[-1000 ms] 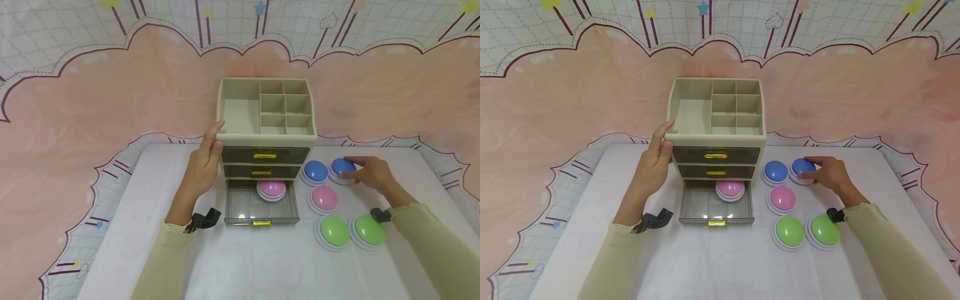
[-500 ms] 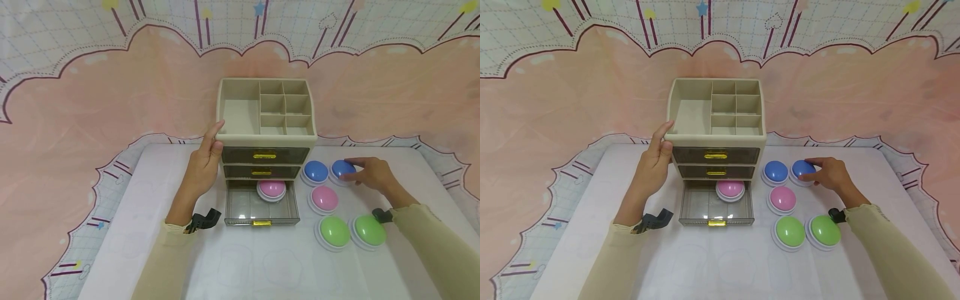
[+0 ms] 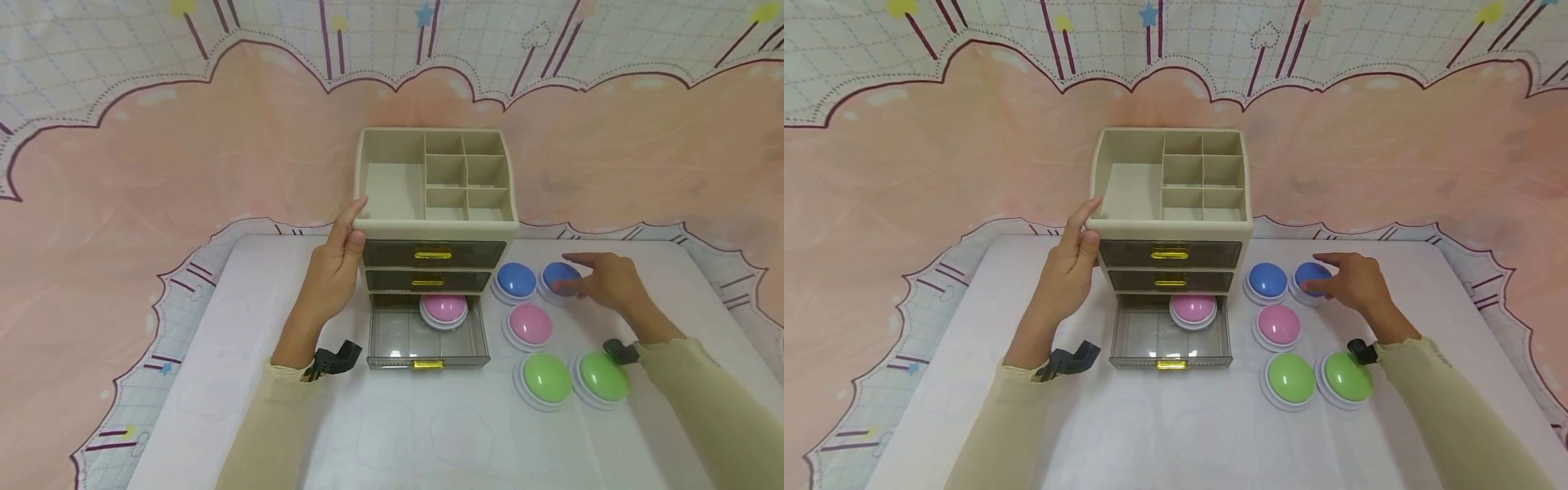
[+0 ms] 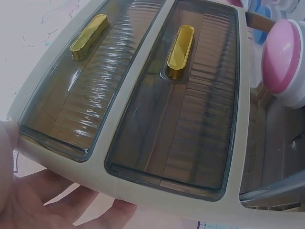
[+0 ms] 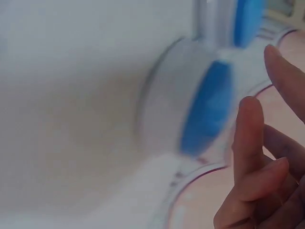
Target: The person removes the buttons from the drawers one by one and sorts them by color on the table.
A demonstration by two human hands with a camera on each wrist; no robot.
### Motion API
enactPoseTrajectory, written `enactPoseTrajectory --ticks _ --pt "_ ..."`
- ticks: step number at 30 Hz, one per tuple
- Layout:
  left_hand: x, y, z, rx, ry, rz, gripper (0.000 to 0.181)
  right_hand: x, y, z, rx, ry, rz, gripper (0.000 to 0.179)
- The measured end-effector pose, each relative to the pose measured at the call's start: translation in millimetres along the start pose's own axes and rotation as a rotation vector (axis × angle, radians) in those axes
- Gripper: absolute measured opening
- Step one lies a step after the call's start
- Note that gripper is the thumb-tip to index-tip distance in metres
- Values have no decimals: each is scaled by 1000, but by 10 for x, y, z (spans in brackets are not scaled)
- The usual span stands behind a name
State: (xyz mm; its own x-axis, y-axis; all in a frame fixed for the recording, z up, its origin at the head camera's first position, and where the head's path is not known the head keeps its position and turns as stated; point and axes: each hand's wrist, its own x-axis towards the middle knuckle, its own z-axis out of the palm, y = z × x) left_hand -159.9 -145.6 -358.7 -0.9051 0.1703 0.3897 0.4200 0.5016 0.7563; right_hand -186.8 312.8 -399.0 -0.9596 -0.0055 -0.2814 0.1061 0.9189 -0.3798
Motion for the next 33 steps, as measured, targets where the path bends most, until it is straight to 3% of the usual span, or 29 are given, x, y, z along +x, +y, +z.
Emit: enactPoseTrajectory --ticks 7,13,16,23,33 --pt "-8 -2 -4 9 1 -6 58 -318 -438 30 111 55 -76 84" --pt "-13 -10 -3 9 15 8 62 -634 -804 136 215 185 -270 56" --pt "-8 -10 -6 9 19 15 62 -727 -950 201 245 207 -327 46" --pt "-8 -19 -10 9 15 6 60 -781 -1169 437 296 82 -414 49" --pt "5 -18 5 9 9 19 61 -702 -1391 707 158 7 -575 58"
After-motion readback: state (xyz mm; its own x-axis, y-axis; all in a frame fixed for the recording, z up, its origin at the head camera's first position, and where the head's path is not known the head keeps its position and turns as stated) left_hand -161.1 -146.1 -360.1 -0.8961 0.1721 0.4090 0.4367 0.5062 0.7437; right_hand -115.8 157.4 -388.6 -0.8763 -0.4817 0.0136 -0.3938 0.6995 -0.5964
